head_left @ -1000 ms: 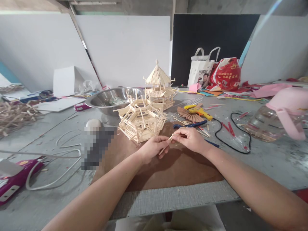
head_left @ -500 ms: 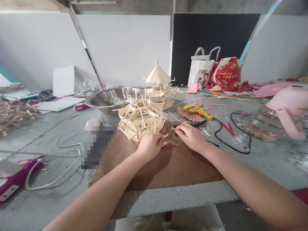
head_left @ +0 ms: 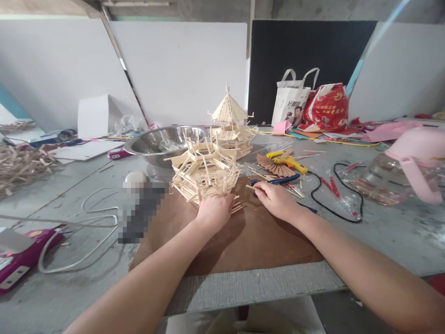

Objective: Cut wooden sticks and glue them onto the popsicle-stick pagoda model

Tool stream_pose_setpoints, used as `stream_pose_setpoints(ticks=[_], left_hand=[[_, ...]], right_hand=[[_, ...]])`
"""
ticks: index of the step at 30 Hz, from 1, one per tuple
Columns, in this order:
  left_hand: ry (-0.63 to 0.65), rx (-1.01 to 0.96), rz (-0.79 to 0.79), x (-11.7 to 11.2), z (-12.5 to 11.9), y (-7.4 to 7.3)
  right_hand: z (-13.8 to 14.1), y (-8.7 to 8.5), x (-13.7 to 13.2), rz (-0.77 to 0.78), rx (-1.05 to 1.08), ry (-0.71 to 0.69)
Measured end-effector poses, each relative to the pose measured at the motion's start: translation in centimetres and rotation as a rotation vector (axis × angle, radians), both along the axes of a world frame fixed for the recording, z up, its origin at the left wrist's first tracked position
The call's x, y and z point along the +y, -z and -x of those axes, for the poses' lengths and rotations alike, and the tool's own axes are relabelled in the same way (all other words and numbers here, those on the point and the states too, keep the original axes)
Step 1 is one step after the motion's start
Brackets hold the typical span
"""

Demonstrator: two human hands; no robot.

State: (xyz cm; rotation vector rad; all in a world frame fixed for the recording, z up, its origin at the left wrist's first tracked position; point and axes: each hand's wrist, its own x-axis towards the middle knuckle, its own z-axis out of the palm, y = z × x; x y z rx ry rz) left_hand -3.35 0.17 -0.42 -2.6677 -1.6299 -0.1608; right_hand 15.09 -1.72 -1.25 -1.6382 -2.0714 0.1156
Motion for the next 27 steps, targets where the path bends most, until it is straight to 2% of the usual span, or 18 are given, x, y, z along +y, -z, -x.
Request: stream_pose_setpoints(ticks=[5,8,11,14,17,20,23,27], left_hand=[[0.025,-0.07,-0.048,-0.1,0.0,0.1],[0.013,-0.229,-0.04,-0.1,0.0,0.0],[0.006,-0.436,0.035,0.1,0.0,-0.1],[0.053,-0.639,0.126,0.2,-0.1,-0.1],[0.129,-0.767,0.227,0.0,-0.2,-0.2],[0.178,-0.818,0.292,-0.3,-0.4,-0.2],[0.203,-0.82,0.289,-0.5,-0.5,-0.1],[0.266,-0.809,0.304,-0.7,-0.7,0.3]], right_hand=[[-0.2,0.4,0.0,-0.06,-0.004,-0.115],[-0.3,0.4,0.0,-0.085,0.024,-0.152],[-0.2,0.2,0.0,-0.09,0.098,-0.147],[0.1,0.0,-0.2,-0.005,0.264,-0.159],[0.4,-0.1,-0.4,0.096,0.532,-0.247],[0.6,-0.2,-0.5,0.154,0.765,-0.356],[0.8,-0.3,-0.6,0.222,0.946,-0.449],[1.2,-0.4,-0.8,0.263,1.048,-0.522]])
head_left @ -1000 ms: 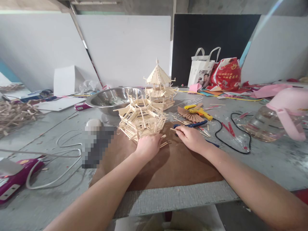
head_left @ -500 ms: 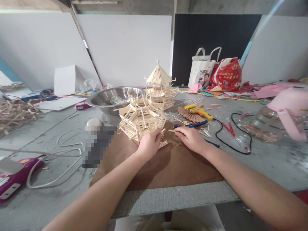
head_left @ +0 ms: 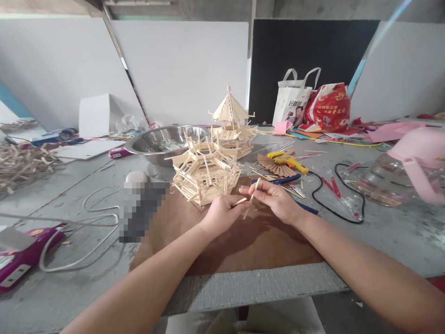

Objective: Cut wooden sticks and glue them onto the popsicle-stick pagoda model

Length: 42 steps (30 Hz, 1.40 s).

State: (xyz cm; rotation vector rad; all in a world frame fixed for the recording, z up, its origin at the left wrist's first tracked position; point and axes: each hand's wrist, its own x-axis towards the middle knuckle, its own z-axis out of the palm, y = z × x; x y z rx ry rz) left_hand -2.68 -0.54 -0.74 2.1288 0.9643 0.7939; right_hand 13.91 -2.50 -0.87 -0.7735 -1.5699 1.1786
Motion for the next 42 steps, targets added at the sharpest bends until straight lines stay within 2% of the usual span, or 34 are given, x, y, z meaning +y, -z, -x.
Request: stream_pose_setpoints(ticks=[4,6,8,11,13,15,18,21,24,29,32,34,38,42], left_hand=[[0.043,0.004,-0.002,0.0,-0.1,0.2],[0.044,0.03,-0.042,0.0,-0.1,0.0],[0.002,0.078,-0.11,-0.1,0.0,-0.2],[-0.116,0.178,-0.238,-0.1,0.0,-0.4],[-0.169,0.25,-0.306,-0.1,0.0,-0.4],[-0.195,0.343,-0.311,0.0,0.0,-0.2],[-0.191,0.461,-0.249,0.2,0.1,0.1],[-0.181,0.487,-0.246,0.3,0.1,0.2],[-0.2,0.492,-0.278,0.3,0.2,0.1],[-0.244,0.53,-0.301,0.2,0.2,-0.1],[-0.265,0.56,-0.323,0.3,0.2,0.0],[-0.269,0.576,-0.33,0.4,0.2,0.1],[-0.276,0.59,-0.34,0.4,0.3,0.2],[-0.283,0.576,-0.34,0.3,0.4,0.2]], right_hand=[[0.1,0.0,0.0,-0.013,-0.048,-0.032],[-0.3,0.0,0.3,-0.057,-0.164,0.016],[-1.4,0.1,1.0,-0.163,-0.393,0.141],[-3.8,0.4,2.4,-0.331,-0.866,0.392],[-5.4,0.8,3.2,-0.273,-1.143,0.447],[-6.7,1.0,3.6,-0.139,-1.35,0.43],[-7.9,1.1,3.7,0.047,-1.517,0.351],[-8.3,0.8,3.6,0.066,-1.524,0.304],[-8.1,0.3,3.5,-0.05,-1.478,0.321],[-7.0,-0.2,3.3,-0.038,-1.535,0.448],[-6.5,0.1,3.3,-0.118,-1.543,0.542],[-6.3,0.4,3.4,-0.145,-1.556,0.555],[-6.2,0.6,3.7,-0.098,-1.55,0.58],[-6.2,0.2,3.6,-0.254,-1.41,0.69]])
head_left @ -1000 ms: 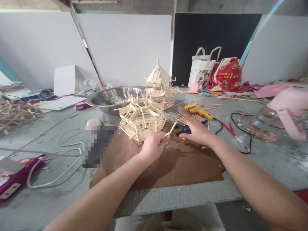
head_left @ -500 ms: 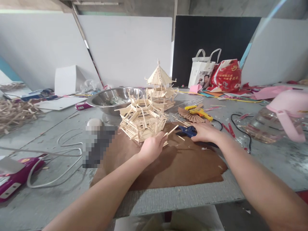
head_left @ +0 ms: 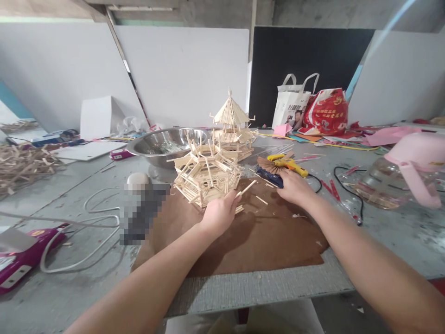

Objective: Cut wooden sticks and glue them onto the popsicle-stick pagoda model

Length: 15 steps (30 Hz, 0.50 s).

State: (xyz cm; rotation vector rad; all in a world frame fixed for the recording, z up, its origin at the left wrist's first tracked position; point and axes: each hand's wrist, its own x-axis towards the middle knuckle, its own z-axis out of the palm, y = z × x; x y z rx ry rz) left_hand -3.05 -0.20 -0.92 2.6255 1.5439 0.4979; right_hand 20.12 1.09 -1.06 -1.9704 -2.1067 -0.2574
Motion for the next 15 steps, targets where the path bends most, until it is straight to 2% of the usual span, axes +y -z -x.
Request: stream_pose_setpoints(ticks=[8,15], left_hand=[[0.011,-0.042,-0.023,0.1,0.1,0.1],[0.031,-0.056,-0.021,-0.1,0.0,0.0]], right_hand=[[1.3,-0.4,-1.3,-0.217,0.184,-0.287],[2.2,-0.8,-2.1,-0.211,0.232,-0.305]])
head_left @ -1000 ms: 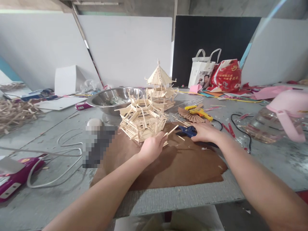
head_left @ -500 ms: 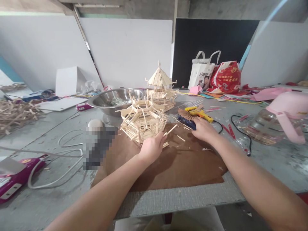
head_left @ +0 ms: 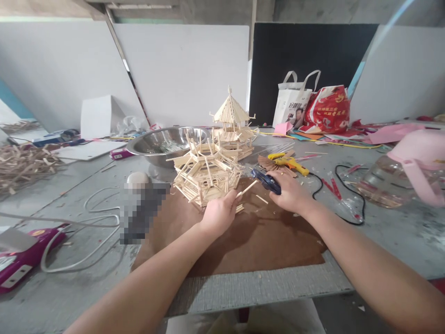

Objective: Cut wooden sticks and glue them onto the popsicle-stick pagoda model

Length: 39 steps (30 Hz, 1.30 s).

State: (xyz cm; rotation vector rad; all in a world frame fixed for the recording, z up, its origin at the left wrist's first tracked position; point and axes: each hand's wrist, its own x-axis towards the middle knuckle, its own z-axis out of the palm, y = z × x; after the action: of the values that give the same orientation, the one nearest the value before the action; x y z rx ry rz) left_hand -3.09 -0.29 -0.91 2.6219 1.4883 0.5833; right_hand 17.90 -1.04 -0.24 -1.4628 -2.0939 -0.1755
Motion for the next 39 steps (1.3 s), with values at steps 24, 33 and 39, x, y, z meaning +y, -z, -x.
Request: stream_pose_setpoints(ticks=[24,33,39], left_hand=[[0.061,0.002,-0.059,-0.34,-0.01,0.04],[0.061,-0.01,-0.055,-0.33,0.06,0.08],[0.094,-0.011,-0.077,-0.37,0.05,0.19]], right_hand=[[0.68,0.13,-0.52,0.026,-0.02,0.007],[0.64,0.13,-0.57,0.035,-0.043,0.035],[0.66,-0.1,-0.65,0.045,-0.048,0.044]])
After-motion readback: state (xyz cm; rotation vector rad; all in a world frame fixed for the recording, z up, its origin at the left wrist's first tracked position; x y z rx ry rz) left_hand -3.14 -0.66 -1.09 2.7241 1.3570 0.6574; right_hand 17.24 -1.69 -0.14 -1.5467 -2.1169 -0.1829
